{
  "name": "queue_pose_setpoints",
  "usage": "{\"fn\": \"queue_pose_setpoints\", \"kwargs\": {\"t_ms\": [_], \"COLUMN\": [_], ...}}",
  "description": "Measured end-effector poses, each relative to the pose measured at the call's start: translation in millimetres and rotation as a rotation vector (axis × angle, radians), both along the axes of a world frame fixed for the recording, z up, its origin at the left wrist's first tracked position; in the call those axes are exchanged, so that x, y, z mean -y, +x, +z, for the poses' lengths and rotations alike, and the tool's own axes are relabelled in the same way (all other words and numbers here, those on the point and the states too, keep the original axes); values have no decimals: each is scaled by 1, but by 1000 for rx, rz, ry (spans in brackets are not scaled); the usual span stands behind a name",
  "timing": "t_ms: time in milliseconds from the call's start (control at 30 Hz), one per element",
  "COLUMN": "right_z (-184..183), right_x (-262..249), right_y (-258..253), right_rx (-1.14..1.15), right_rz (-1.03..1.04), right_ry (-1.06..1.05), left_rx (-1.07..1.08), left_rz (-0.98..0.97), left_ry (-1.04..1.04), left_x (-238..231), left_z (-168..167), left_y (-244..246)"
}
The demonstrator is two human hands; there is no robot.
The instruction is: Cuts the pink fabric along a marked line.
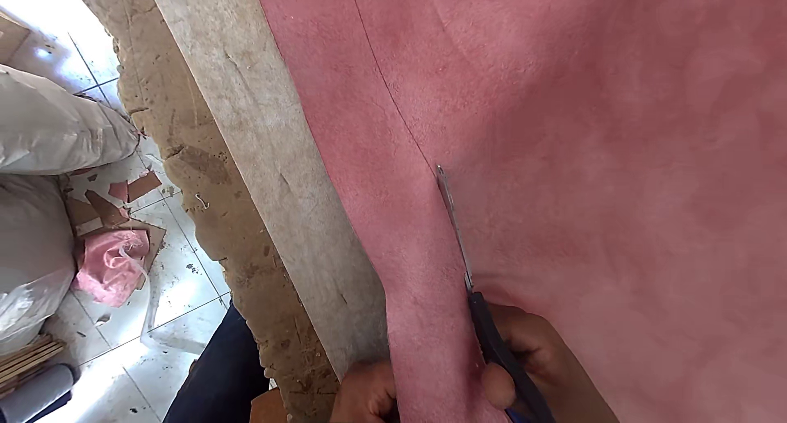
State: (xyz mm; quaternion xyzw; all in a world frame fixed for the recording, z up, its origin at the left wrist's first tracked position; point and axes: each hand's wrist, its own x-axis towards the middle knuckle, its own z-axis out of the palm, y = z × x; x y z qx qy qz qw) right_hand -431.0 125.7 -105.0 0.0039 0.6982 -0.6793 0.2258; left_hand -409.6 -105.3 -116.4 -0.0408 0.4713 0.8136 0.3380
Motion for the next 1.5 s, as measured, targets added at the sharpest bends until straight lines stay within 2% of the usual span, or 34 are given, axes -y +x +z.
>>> {"fn": "queue_pose_setpoints", "kwargs": {"t_ms": [67,167,200,233,333,400,467,567,633,767,933,1200,1333,1500], "right_z": [-2,-3,-3,-4,-8,-12,-12,-4,0,3,5,18,27,18], "right_x": [-2,-3,-4,-4,-5,-7,-9,-9,-7,-3,7,14,20,19], "right_y": [0,-2,-2,-2,0,0,0,-4,-7,-14,-35,-60,-66,-61], "right_rx": [-11,-1,19,39,63,48,32,39,55,133,123,69,61,72], "right_rz": [9,24,23,17,14,17,21,16,15,9,-5,27,-1,0], "right_ry": [11,-16,-42,-70,-151,-190,-193,-132,-94,-146,-179,-65,-53,-91], "left_rx": [4,-212,-242,-222,-62,31,102,162,138,121,130,93,86,64], "left_rz": [-137,-480,-449,-329,178,265,221,115,36,-48,-60,-69,-77,-52], "left_ry": [-71,-387,-442,-409,-148,-28,14,-46,-118,-155,-137,-76,-49,-46], "left_x": [7,33,42,49,45,29,11,-2,0,11,13,14,16,15], "left_z": [5,18,21,22,21,25,25,23,18,15,16,13,13,12], "left_y": [-9,-42,-55,-70,-116,-138,-151,-165,-172,-177,-177,-177,-178,-176]}}
